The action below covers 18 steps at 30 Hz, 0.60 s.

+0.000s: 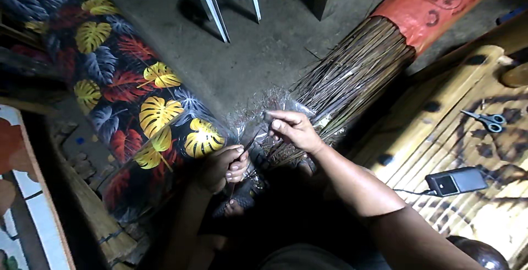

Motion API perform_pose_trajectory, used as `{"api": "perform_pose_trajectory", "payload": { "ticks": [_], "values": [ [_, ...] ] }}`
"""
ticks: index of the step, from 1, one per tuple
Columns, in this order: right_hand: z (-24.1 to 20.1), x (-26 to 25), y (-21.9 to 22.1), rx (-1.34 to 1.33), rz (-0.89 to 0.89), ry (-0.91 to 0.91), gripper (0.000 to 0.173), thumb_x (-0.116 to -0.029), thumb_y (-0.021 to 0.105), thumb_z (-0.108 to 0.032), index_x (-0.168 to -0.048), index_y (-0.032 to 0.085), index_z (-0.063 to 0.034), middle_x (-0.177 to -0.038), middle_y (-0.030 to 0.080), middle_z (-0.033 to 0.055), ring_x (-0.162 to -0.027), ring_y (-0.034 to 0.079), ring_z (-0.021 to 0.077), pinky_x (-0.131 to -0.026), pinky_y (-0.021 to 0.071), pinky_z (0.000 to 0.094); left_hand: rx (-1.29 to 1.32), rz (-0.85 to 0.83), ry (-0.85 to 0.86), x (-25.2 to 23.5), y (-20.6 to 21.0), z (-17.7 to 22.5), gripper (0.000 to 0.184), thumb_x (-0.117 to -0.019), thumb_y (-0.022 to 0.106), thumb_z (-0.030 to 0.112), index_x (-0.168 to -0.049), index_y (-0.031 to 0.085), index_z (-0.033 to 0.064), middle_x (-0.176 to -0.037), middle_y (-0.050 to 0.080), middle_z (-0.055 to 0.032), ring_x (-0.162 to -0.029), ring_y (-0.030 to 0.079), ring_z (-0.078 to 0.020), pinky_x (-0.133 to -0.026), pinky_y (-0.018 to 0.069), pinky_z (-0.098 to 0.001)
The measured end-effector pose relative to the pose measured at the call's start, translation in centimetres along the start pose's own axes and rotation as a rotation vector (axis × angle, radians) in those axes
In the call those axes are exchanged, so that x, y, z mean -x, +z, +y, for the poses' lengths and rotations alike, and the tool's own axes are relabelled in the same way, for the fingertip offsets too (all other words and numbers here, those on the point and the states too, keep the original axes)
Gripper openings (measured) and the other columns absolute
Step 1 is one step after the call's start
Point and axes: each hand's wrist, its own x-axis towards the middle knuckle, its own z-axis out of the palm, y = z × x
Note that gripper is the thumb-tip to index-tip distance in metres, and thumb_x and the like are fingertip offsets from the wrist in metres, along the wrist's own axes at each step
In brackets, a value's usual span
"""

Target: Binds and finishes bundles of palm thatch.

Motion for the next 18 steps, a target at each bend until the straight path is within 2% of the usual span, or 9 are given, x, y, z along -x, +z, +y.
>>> {"api": "perform_pose_trajectory", "payload": {
  "ticks": [2,4,7,10,13,18],
  "values": [
    [-0.2,-0.1,-0.3,-0.032,0.066,0.025,0.038,-0.1061,0.056,-0.025,-0.139,0.062,-0.0068,-0.083,0.069,0.0061,-0.058,0.059,0.0106,-0.049,0.0527,0.0246,-0.073,0.08,0.033,0.1,0.3,0.1,0.033,-0.1061,0.03,0.022,-0.084,0.054,0.0172,-0.061,0.039,0.0104,-0.045,0.036,0.0007,-0.043,0.0338,-0.0137],
    [-0.5,-0.1,-0.3,-0.047,0.035,0.089,0.042,-0.1056,0.057,-0.027,-0.144,0.058,-0.0085,-0.079,0.068,0.0064,-0.054,0.059,0.0112,-0.046,0.0522,0.0251,-0.147,0.145,0.082,0.0,0.4,0.0,0.032,-0.1076,0.03,0.022,-0.088,0.055,0.0155,-0.063,0.041,0.0089,-0.047,0.037,-0.0005,-0.044,0.0342,-0.0145],
    [0.0,0.2,1.0,-0.078,-0.141,0.195,0.041,-0.1035,0.058,-0.02,-0.141,0.058,-0.0041,-0.077,0.068,0.0052,-0.059,0.062,0.0101,-0.055,0.0549,0.0261,-0.225,0.201,0.123,-0.1,0.8,0.0,0.031,-0.1075,0.031,0.021,-0.089,0.055,0.0147,-0.063,0.042,0.0084,-0.047,0.038,-0.0006,-0.044,0.0344,-0.0143],
    [1.0,0.6,2.1,-0.08,-0.258,0.225,0.037,-0.1044,0.056,-0.017,-0.137,0.061,0.0002,-0.079,0.07,0.0055,-0.061,0.061,0.008,-0.058,0.0542,0.0237,-0.284,0.213,0.138,-0.2,1.1,-0.1,0.031,-0.1077,0.032,0.022,-0.088,0.055,0.0148,-0.063,0.043,0.0085,-0.048,0.038,-0.0005,-0.045,0.0347,-0.0149],
    [1.1,0.6,2.2,-0.067,-0.231,0.207,0.032,-0.1044,0.057,-0.017,-0.13,0.065,0.0013,-0.08,0.07,0.0049,-0.062,0.061,0.0067,-0.058,0.0535,0.0223,-0.325,0.243,0.137,-0.2,1.4,-0.1,0.032,-0.1081,0.032,0.021,-0.088,0.055,0.014,-0.064,0.043,0.0078,-0.048,0.039,-0.0011,-0.045,0.0358,-0.0155],
    [0.8,0.4,1.6,-0.032,-0.155,0.152,0.031,-0.1041,0.058,-0.017,-0.129,0.066,0.0001,-0.081,0.07,0.0042,-0.063,0.062,0.0071,-0.058,0.0546,0.0229,-0.339,0.258,0.149,-0.2,1.5,0.0,0.032,-0.1085,0.032,0.021,-0.089,0.056,0.0135,-0.064,0.045,0.0079,-0.048,0.04,-0.0011,-0.045,0.0369,-0.0153]
  ]
}}
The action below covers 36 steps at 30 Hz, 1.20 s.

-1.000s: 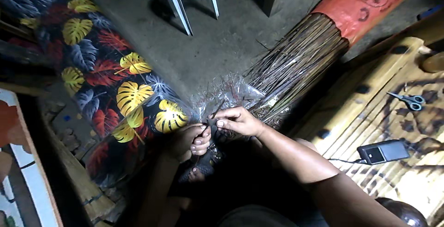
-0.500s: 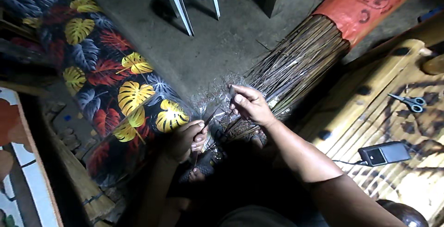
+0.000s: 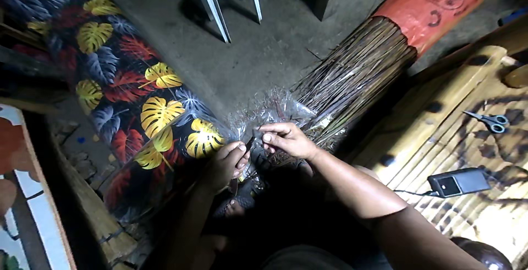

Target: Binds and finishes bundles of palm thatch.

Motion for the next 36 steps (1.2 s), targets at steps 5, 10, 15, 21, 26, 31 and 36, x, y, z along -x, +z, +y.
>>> {"api": "perform_pose_trajectory", "payload": {
  "ticks": [5,10,15,21,26,31,36],
  "values": [
    [-0.5,0.0,-0.8,0.037,0.124,-0.03,0.031,-0.1035,0.06,-0.015,-0.131,0.066,-0.0023,-0.083,0.071,0.0047,-0.061,0.062,0.0087,-0.055,0.0544,0.0241,-0.023,0.022,0.02,0.1,0.1,0.0,0.031,-0.1086,0.034,0.021,-0.09,0.057,0.013,-0.065,0.046,0.0076,-0.049,0.04,-0.0011,-0.046,0.0373,-0.0152],
    [-0.9,-0.2,-2.0,-0.02,0.275,-0.062,0.039,-0.1072,0.053,-0.023,-0.143,0.058,-0.0084,-0.081,0.067,0.0072,-0.056,0.059,0.0122,-0.048,0.0532,0.0261,-0.062,0.052,0.034,0.1,0.1,-0.1,0.029,-0.1085,0.035,0.021,-0.092,0.058,0.0118,-0.066,0.047,0.0066,-0.05,0.042,-0.0021,-0.047,0.0389,-0.0165],
    [-0.7,0.1,0.2,-0.097,-0.011,0.052,0.039,-0.1051,0.056,-0.022,-0.139,0.06,-0.0042,-0.076,0.069,0.0051,-0.058,0.061,0.009,-0.056,0.055,0.0256,-0.177,0.078,0.111,-0.3,0.4,-0.1,0.029,-0.1082,0.037,0.02,-0.098,0.062,0.0084,-0.071,0.055,0.0035,-0.057,0.054,-0.005,-0.055,0.0489,-0.0186],
    [-0.8,-0.1,-0.9,-0.125,0.099,0.003,0.026,-0.1051,0.056,-0.016,-0.125,0.067,-0.0039,-0.074,0.069,0.0049,-0.055,0.06,0.0094,-0.051,0.0535,0.0244,-0.255,0.052,0.174,-0.6,-0.2,-1.0,0.029,-0.1077,0.039,0.019,-0.111,0.062,0.0031,-0.084,0.067,-0.0029,-0.077,0.069,-0.0136,-0.077,0.0613,-0.029],
    [-1.1,0.0,-1.9,-0.189,0.144,-0.054,0.026,-0.1058,0.055,-0.021,-0.123,0.066,-0.0054,-0.072,0.066,0.0073,-0.053,0.06,0.0125,-0.049,0.0538,0.027,-0.204,0.058,0.253,-1.2,-1.2,-1.9,0.028,-0.108,0.041,0.022,-0.112,0.063,0.0043,-0.086,0.069,-0.0042,-0.082,0.07,-0.0172,-0.084,0.0607,-0.036],
    [-1.3,-0.1,-1.9,-0.21,0.155,-0.093,0.027,-0.1064,0.053,-0.022,-0.125,0.065,-0.006,-0.073,0.066,0.0086,-0.053,0.059,0.014,-0.048,0.0536,0.0279,-0.286,0.108,0.3,-0.9,-1.1,-1.3,0.023,-0.106,0.048,0.02,-0.101,0.067,0.0083,-0.082,0.065,-0.0022,-0.075,0.065,-0.0131,-0.075,0.0585,-0.0304],
    [-1.1,0.2,-0.7,-0.091,0.075,-0.046,0.021,-0.1039,0.059,-0.023,-0.114,0.065,-0.0056,-0.076,0.069,0.0037,-0.056,0.062,0.0094,-0.051,0.0533,0.0244,-0.17,0.123,0.261,-0.9,-0.8,-1.0,0.025,-0.1075,0.042,0.024,-0.098,0.062,0.0128,-0.067,0.054,0.0048,-0.056,0.053,-0.0047,-0.056,0.0494,-0.0198]
  ]
}}
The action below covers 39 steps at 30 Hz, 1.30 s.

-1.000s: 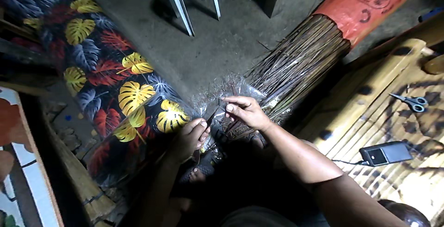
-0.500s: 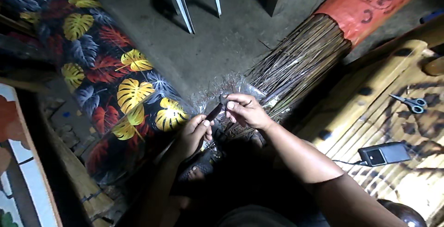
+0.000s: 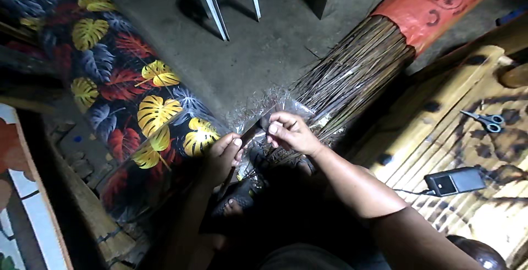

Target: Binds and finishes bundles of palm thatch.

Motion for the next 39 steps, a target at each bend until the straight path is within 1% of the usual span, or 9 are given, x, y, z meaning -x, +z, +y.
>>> {"api": "perform_pose_trajectory", "payload": {
  "ticks": [5,8,12,19,22,25,29,35,39],
  "values": [
    [1.3,0.4,1.8,0.09,-0.171,0.051,0.022,-0.1023,0.059,-0.015,-0.106,0.069,0.0041,-0.079,0.07,0.0022,-0.066,0.064,0.0052,-0.063,0.0562,0.0229,0.24,-0.124,-0.169,0.0,0.1,0.3,0.027,-0.1062,0.033,0.018,-0.098,0.058,0.0141,-0.062,0.044,0.0078,-0.049,0.043,-0.0019,-0.048,0.0405,-0.0168],
    [1.2,0.5,1.3,0.134,-0.138,0.021,0.022,-0.1021,0.061,-0.016,-0.101,0.07,0.0032,-0.079,0.07,0.0021,-0.069,0.065,0.0055,-0.066,0.0579,0.0239,0.361,-0.206,-0.269,-0.1,0.1,0.2,0.028,-0.1066,0.033,0.019,-0.094,0.058,0.0142,-0.063,0.043,0.0087,-0.048,0.042,-0.0012,-0.047,0.0394,-0.0154],
    [0.6,0.0,-0.2,0.206,-0.046,-0.082,0.019,-0.1013,0.062,-0.016,-0.092,0.067,-0.0008,-0.074,0.068,0.0019,-0.064,0.064,0.0075,-0.061,0.0574,0.0255,0.441,-0.235,-0.314,-0.1,0.0,0.6,0.03,-0.1074,0.032,0.021,-0.09,0.055,0.0151,-0.063,0.041,0.0093,-0.047,0.04,-0.0006,-0.046,0.0379,-0.0148],
    [-0.5,-0.2,-1.9,0.107,0.122,-0.138,0.02,-0.1042,0.06,-0.023,-0.112,0.068,-0.0062,-0.083,0.069,0.0049,-0.061,0.063,0.011,-0.053,0.0562,0.0255,0.46,-0.164,-0.326,0.3,-0.4,0.6,0.03,-0.1071,0.03,0.021,-0.091,0.055,0.0155,-0.062,0.04,0.0097,-0.047,0.039,-0.0003,-0.045,0.0374,-0.0143],
    [-0.2,-0.3,-0.8,0.072,0.05,-0.077,0.02,-0.1039,0.059,-0.023,-0.11,0.067,-0.005,-0.078,0.069,0.0043,-0.058,0.063,0.0111,-0.052,0.0558,0.0267,0.466,-0.125,-0.294,0.2,-0.2,0.3,0.031,-0.108,0.029,0.02,-0.092,0.054,0.0143,-0.062,0.04,0.009,-0.047,0.039,-0.0016,-0.047,0.0385,-0.0154],
    [1.3,0.0,1.2,0.022,-0.155,0.061,0.023,-0.1044,0.056,-0.019,-0.107,0.066,0.0016,-0.073,0.069,0.0048,-0.056,0.061,0.0084,-0.053,0.0529,0.0245,0.436,-0.089,-0.288,0.2,0.3,0.3,0.031,-0.1089,0.028,0.02,-0.095,0.055,0.0138,-0.063,0.042,0.0083,-0.048,0.04,-0.0019,-0.047,0.0392,-0.0158],
    [2.3,0.0,2.2,-0.051,-0.258,0.13,0.023,-0.1052,0.054,-0.017,-0.104,0.066,0.0027,-0.071,0.068,0.0021,-0.056,0.059,0.0041,-0.053,0.0503,0.0203,0.396,-0.085,-0.274,0.3,1.0,0.6,0.029,-0.1044,0.027,0.013,-0.098,0.055,0.0133,-0.062,0.042,0.0082,-0.048,0.041,-0.0021,-0.047,0.0395,-0.0165],
    [1.6,-0.2,0.4,0.011,-0.145,0.073,0.021,-0.1039,0.057,-0.017,-0.099,0.067,0.0006,-0.072,0.068,0.0026,-0.057,0.059,0.0056,-0.053,0.0504,0.0215,0.419,-0.15,-0.282,0.4,1.3,0.9,0.03,-0.1086,0.03,0.021,-0.094,0.055,0.014,-0.065,0.042,0.0083,-0.049,0.041,-0.0014,-0.047,0.0393,-0.0153],
    [1.2,-0.2,0.0,0.17,-0.083,-0.028,0.02,-0.1021,0.06,-0.016,-0.098,0.069,0.0015,-0.075,0.068,0.0022,-0.064,0.063,0.0065,-0.061,0.0561,0.024,0.428,-0.156,-0.301,0.4,1.4,1.4,0.03,-0.1075,0.028,0.019,-0.092,0.054,0.015,-0.063,0.041,0.0094,-0.048,0.04,-0.001,-0.046,0.0378,-0.0151]
  ]
}}
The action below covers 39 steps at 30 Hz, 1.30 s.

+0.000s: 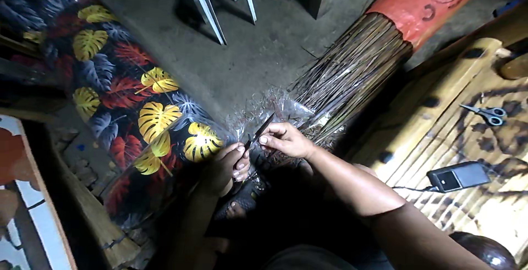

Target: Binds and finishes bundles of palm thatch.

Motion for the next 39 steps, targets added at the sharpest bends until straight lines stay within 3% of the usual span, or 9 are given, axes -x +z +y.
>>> {"api": "perform_pose_trajectory", "payload": {
  "ticks": [4,11,14,19,28,34,39],
  "values": [
    [-0.2,-0.1,-0.9,0.128,0.073,-0.083,0.017,-0.102,0.061,-0.013,-0.103,0.068,0.0013,-0.077,0.067,0.0029,-0.064,0.063,0.0076,-0.06,0.0573,0.0249,0.026,-0.016,-0.013,0.2,-0.3,-0.2,0.031,-0.107,0.027,0.019,-0.09,0.054,0.0152,-0.062,0.041,0.0101,-0.047,0.04,-0.0009,-0.046,0.0386,-0.0159],
    [-1.0,-0.1,-2.0,-0.173,0.237,-0.023,0.022,-0.1053,0.057,-0.023,-0.119,0.066,-0.0079,-0.078,0.067,0.0086,-0.054,0.059,0.0129,-0.047,0.0524,0.0247,0.079,-0.002,-0.014,0.5,-0.8,-0.1,0.031,-0.1071,0.029,0.022,-0.091,0.055,0.0157,-0.062,0.041,0.0097,-0.048,0.04,-0.0013,-0.046,0.039,-0.0163],
    [-1.0,-0.2,-1.0,-0.156,0.175,0.031,0.03,-0.104,0.057,-0.022,-0.131,0.062,-0.0085,-0.077,0.066,0.0048,-0.057,0.061,0.0115,-0.05,0.054,0.0264,0.131,-0.029,-0.012,0.4,-1.0,-0.2,0.032,-0.1067,0.029,0.022,-0.089,0.055,0.016,-0.063,0.042,0.0091,-0.048,0.042,-0.0018,-0.046,0.0398,-0.0166],
    [0.4,0.2,1.6,-0.142,-0.038,0.071,0.03,-0.1039,0.058,-0.015,-0.127,0.065,0.0018,-0.081,0.07,0.0057,-0.063,0.062,0.0075,-0.058,0.0542,0.0234,0.232,-0.106,-0.075,0.3,-1.0,-0.4,0.032,-0.107,0.031,0.025,-0.087,0.055,0.0176,-0.063,0.043,0.0092,-0.048,0.042,-0.0015,-0.045,0.0393,-0.0166],
    [-0.4,0.0,-0.4,-0.102,0.097,-0.017,0.029,-0.1034,0.06,-0.016,-0.127,0.068,0.0001,-0.081,0.071,0.0045,-0.063,0.063,0.0082,-0.058,0.0556,0.0241,0.387,-0.244,-0.177,0.2,-0.9,-0.6,0.029,-0.1052,0.032,0.023,-0.086,0.054,0.0183,-0.063,0.044,0.009,-0.047,0.044,-0.0013,-0.045,0.0412,-0.0163],
    [-0.7,-0.4,-2.4,-0.18,0.247,-0.074,0.033,-0.1058,0.056,-0.019,-0.133,0.064,-0.0024,-0.08,0.07,0.0048,-0.058,0.062,0.0103,-0.052,0.0553,0.0257,0.323,-0.177,-0.161,0.4,-0.8,-0.3,0.031,-0.1054,0.031,0.022,-0.085,0.055,0.0182,-0.062,0.043,0.0096,-0.046,0.043,-0.0006,-0.043,0.0403,-0.0157],
    [-1.7,-0.3,-1.9,-0.171,0.262,0.003,0.035,-0.1061,0.055,-0.022,-0.136,0.062,-0.0067,-0.079,0.068,0.0053,-0.054,0.059,0.0104,-0.048,0.0535,0.0252,-0.029,0.118,0.039,0.7,0.4,0.4,0.028,-0.106,0.033,0.022,-0.092,0.057,0.0135,-0.063,0.047,0.0078,-0.047,0.046,-0.0016,-0.046,0.0446,-0.0167]
  ]
}}
